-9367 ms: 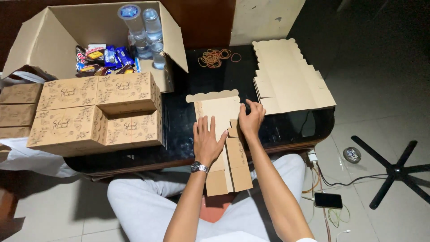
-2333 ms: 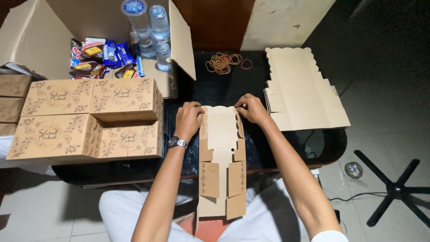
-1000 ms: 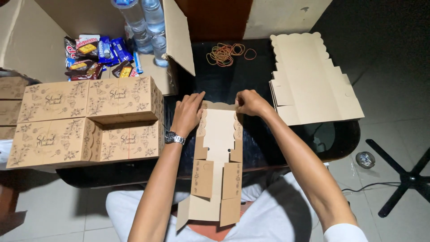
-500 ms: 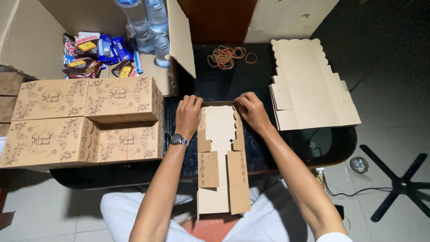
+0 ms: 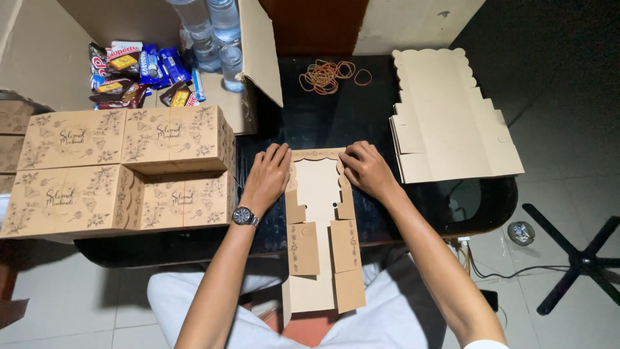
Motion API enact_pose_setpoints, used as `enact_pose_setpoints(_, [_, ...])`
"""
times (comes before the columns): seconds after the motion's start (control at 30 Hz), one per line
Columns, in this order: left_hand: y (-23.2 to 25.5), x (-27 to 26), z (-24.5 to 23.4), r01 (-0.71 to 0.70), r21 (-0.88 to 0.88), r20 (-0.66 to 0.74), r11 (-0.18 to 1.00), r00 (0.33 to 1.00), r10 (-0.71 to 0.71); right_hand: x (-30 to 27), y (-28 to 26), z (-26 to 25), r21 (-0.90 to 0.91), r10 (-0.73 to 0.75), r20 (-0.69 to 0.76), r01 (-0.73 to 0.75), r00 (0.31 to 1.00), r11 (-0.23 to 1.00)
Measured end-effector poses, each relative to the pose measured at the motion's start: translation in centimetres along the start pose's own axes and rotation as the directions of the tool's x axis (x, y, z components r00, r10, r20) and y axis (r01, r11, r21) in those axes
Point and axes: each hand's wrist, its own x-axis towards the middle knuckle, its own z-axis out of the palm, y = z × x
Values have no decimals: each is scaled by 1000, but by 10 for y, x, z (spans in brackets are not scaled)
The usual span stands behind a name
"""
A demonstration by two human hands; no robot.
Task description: Folding cardboard templates into boxes and filling them with snacks and water bottles.
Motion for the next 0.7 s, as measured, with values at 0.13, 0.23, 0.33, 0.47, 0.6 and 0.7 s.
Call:
enact_pose_setpoints(0.13, [-1,-7,25,-9,3,32,1000,999,9,-3,1,20,-95,4,64,2,998,995])
enact_pose_setpoints(0.23, [5,-8,38,-24,61,51,998,998,21,-2,-7,21,-150,92,140,-70,986,986])
enact_pose_setpoints(0.33, [17,-5,21,28,54,49,998,998,-30,5,-24,15,-185,157,228,-116,961,976])
enact_pose_setpoints(0.47, [31,7,0,108,-17,61,994,992,-107,23,-54,9,-339,186,319,-71,930,938])
enact_pose_setpoints(0.6, [40,15,6,178,4,122,984,977,-177,33,-67,20,-428,269,408,-77,872,900])
enact_pose_setpoints(0.7, [44,16,-2,218,9,87,976,972,-218,45,-74,5,-412,344,448,-151,825,899])
